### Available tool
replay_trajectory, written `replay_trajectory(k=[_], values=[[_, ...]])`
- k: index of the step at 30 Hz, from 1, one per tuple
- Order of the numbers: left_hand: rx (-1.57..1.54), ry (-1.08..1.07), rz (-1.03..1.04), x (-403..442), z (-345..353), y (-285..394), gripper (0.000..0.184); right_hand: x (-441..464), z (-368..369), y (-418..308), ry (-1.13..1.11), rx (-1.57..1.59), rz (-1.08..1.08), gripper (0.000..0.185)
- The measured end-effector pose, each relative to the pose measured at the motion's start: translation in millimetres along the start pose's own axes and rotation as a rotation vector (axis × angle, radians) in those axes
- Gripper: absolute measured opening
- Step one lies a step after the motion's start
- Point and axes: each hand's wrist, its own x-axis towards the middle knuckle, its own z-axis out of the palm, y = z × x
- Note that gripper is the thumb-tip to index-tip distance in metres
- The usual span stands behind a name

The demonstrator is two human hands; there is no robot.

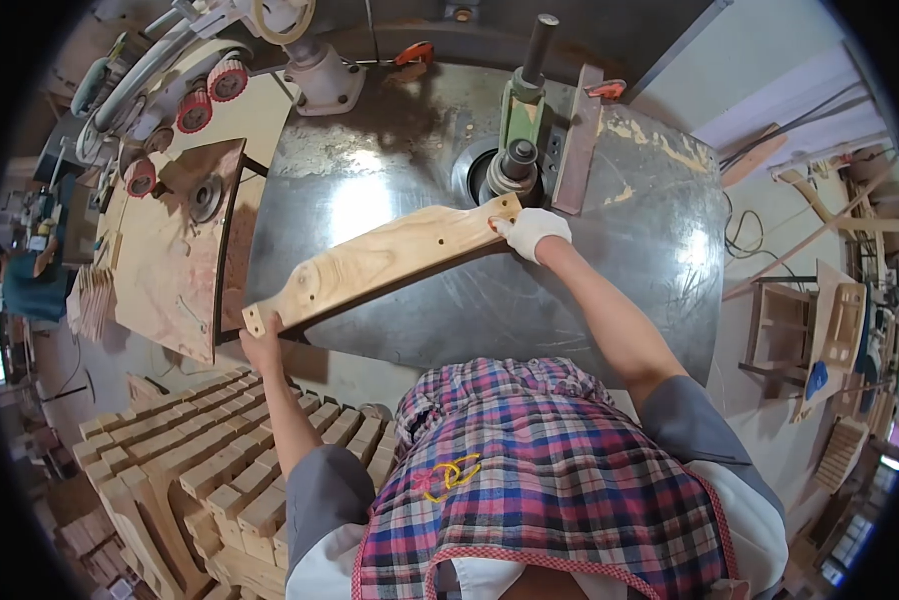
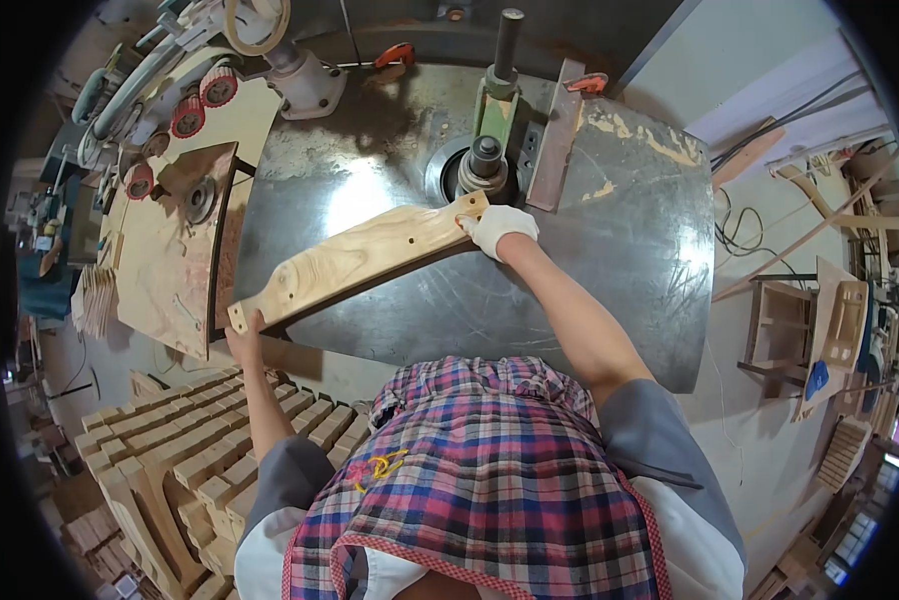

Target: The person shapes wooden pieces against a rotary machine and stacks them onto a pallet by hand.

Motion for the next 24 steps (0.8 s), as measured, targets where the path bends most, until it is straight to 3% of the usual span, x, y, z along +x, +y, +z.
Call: replay_trajectory(k=[5,11,13,18,19,21,23,24], values=[[-0.126,0.095,-0.061,-57,-25,-59,0.062,-13,12,-5,-0.014,-0.087,-0.122,0.068],[-0.300,0.111,-0.210,-150,-37,-65,0.062,-49,30,45,-0.071,-0.179,-0.250,0.066],[-0.230,0.123,-0.264,-181,-31,-67,0.064,-73,30,72,-0.143,-0.220,-0.243,0.068],[-0.436,0.145,-0.283,-275,-26,-40,0.054,-136,22,135,-0.340,-0.134,-0.014,0.068],[-0.436,0.121,-0.315,-291,-19,-42,0.058,-144,25,153,-0.329,-0.092,-0.003,0.067],[-0.643,0.286,-0.320,-327,13,-50,0.064,-153,33,189,-0.328,-0.057,0.042,0.066],[-0.950,0.461,-0.471,-356,66,-62,0.066,-163,35,217,-0.315,-0.053,0.049,0.067],[-1.235,0.355,-0.588,-380,59,-31,0.054,-164,39,233,-0.303,-0.062,0.013,0.067]])
